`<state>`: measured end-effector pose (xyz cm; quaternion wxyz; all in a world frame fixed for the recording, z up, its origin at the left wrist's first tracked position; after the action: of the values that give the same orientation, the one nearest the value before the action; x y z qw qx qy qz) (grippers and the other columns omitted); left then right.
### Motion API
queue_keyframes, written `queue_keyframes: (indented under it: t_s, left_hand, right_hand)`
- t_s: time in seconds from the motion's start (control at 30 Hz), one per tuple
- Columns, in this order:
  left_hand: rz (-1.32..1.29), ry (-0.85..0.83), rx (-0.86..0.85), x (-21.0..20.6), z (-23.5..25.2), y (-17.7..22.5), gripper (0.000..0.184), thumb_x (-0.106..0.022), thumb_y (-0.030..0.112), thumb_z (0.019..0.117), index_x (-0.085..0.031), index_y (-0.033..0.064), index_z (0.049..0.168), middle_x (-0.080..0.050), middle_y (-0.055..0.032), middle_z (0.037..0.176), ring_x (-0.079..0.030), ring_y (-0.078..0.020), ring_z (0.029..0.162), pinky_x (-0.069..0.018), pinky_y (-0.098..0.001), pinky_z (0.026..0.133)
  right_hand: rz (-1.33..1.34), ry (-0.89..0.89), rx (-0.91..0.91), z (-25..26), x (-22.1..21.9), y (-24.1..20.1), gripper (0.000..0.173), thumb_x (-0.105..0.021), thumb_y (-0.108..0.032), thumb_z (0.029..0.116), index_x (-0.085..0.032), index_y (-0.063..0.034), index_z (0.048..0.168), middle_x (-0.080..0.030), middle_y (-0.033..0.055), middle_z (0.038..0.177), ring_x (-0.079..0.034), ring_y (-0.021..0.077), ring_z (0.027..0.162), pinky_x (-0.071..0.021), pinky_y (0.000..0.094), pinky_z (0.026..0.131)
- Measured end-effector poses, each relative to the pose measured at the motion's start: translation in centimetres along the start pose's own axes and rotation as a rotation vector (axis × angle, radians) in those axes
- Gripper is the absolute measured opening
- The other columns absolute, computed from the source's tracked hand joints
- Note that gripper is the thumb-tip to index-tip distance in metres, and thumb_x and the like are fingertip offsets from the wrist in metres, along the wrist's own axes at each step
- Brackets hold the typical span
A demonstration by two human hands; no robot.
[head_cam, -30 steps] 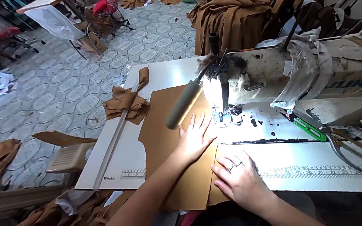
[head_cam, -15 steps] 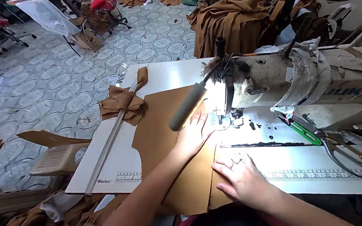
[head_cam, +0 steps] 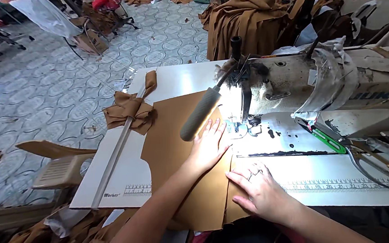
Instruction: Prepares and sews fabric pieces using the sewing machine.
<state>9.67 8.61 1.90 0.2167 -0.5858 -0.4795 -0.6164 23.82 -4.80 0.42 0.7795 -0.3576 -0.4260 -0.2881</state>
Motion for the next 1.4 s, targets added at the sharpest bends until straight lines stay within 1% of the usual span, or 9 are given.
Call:
queue_keyframes:
  t_s: [0.17, 0.3, 0.53, 0.63, 0.77, 0.87, 0.93, 1.07, 1.4]
  left_hand:
    - [0.028, -0.044, 0.004, -0.1, 0.0, 0.5, 0.076, -0.034, 0.060, 0.1047, -0.028, 0.0117, 0.163, -0.025, -0.0093, 0.169, -0.013, -0.0318, 0.158, -0.0001, -0.0712, 0.119]
    - [-0.011, 0.091, -0.037, -0.2, -0.1, 0.5, 0.064, -0.030, 0.048, 0.1092, -0.038, 0.0077, 0.158, -0.035, -0.0118, 0.165, -0.023, -0.0332, 0.156, -0.0049, -0.0715, 0.119]
    - [-0.061, 0.217, -0.055, 0.1, 0.4, -0.5, 0.055, -0.044, 0.041, 0.1062, -0.057, 0.0036, 0.144, -0.054, -0.0184, 0.150, -0.045, -0.0372, 0.144, -0.0286, -0.0590, 0.119]
    - [-0.081, 0.286, -0.081, 0.0, 0.8, -1.0, 0.053, -0.046, 0.041, 0.1050, -0.063, 0.0019, 0.137, -0.059, -0.0194, 0.144, -0.051, -0.0373, 0.139, -0.0363, -0.0532, 0.117]
    - [-0.070, 0.236, -0.060, -0.2, 0.4, -0.3, 0.053, -0.043, 0.041, 0.1060, -0.060, 0.0042, 0.141, -0.054, -0.0161, 0.150, -0.043, -0.0362, 0.146, -0.0288, -0.0602, 0.118]
    - [-0.052, 0.216, -0.092, -0.8, -0.4, 1.2, 0.053, -0.043, 0.042, 0.1056, -0.061, 0.0058, 0.140, -0.055, -0.0142, 0.150, -0.045, -0.0342, 0.145, -0.0279, -0.0641, 0.116]
    - [-0.035, 0.211, -0.125, -1.2, -0.8, 2.1, 0.053, -0.042, 0.044, 0.1058, -0.062, 0.0073, 0.140, -0.054, -0.0116, 0.152, -0.046, -0.0317, 0.145, -0.0288, -0.0651, 0.115]
    - [-0.058, 0.216, -0.152, -1.3, -0.6, 2.6, 0.052, -0.044, 0.043, 0.1052, -0.063, 0.0081, 0.138, -0.056, -0.0098, 0.150, -0.047, -0.0299, 0.144, -0.0280, -0.0656, 0.115]
    - [-0.079, 0.239, -0.207, -1.1, 0.2, 2.2, 0.052, -0.048, 0.044, 0.1028, -0.066, 0.0034, 0.131, -0.059, -0.0132, 0.146, -0.051, -0.0331, 0.140, -0.0262, -0.0665, 0.116]
  right_hand:
    - [-0.025, 0.030, -0.009, 0.0, 0.1, 0.0, 0.050, -0.046, -0.052, 0.0989, -0.068, -0.0229, 0.134, -0.070, 0.0049, 0.130, -0.067, 0.0254, 0.120, -0.0513, 0.0497, 0.098]
    - [-0.081, 0.035, -0.031, 0.0, -0.3, 0.0, 0.061, -0.034, -0.061, 0.1020, -0.065, -0.0225, 0.138, -0.062, 0.0020, 0.144, -0.055, 0.0236, 0.137, -0.0403, 0.0532, 0.112]
    - [0.116, -0.235, -0.093, 2.4, 0.6, 1.5, 0.065, -0.048, -0.055, 0.1003, -0.058, -0.0082, 0.144, -0.058, 0.0109, 0.149, -0.053, 0.0330, 0.138, -0.0322, 0.0694, 0.111]
    - [0.132, -0.552, -0.086, 3.8, 1.3, 3.6, 0.069, -0.040, -0.056, 0.1046, -0.041, -0.0111, 0.157, -0.039, 0.0105, 0.163, -0.033, 0.0339, 0.152, -0.0161, 0.0674, 0.120]
    - [0.153, -0.455, 0.064, 4.1, 2.0, 4.7, 0.056, -0.044, -0.046, 0.1056, -0.058, -0.0108, 0.146, -0.054, 0.0091, 0.153, -0.046, 0.0328, 0.145, -0.0272, 0.0641, 0.117]
    - [0.173, -0.214, 0.198, 3.7, 2.4, 4.9, 0.040, -0.051, -0.038, 0.1029, -0.077, -0.0105, 0.117, -0.074, 0.0079, 0.123, -0.067, 0.0309, 0.119, -0.0435, 0.0628, 0.105]
    - [0.174, -0.059, 0.254, 3.3, 2.3, 5.1, 0.037, -0.051, -0.037, 0.1014, -0.081, -0.0143, 0.099, -0.078, 0.0038, 0.107, -0.073, 0.0260, 0.103, -0.0497, 0.0571, 0.098]
    - [0.167, -0.001, 0.243, 2.7, 2.3, 5.4, 0.039, -0.049, -0.038, 0.1027, -0.081, -0.0178, 0.096, -0.078, 0.0001, 0.102, -0.073, 0.0194, 0.099, -0.0485, 0.0506, 0.099]
    - [0.189, -0.001, 0.207, 2.5, 2.4, 5.6, 0.034, -0.052, -0.034, 0.1014, -0.081, -0.0168, 0.099, -0.078, 0.0015, 0.105, -0.073, 0.0205, 0.101, -0.0464, 0.0540, 0.103]
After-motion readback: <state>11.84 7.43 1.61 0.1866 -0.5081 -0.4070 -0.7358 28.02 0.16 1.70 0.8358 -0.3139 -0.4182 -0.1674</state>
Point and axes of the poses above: each hand's wrist, its own z-axis towards the middle knuckle, its own x-axis out of the back of the hand, y = z × x, the point moved 4 cm from there along z, towards the middle knuckle
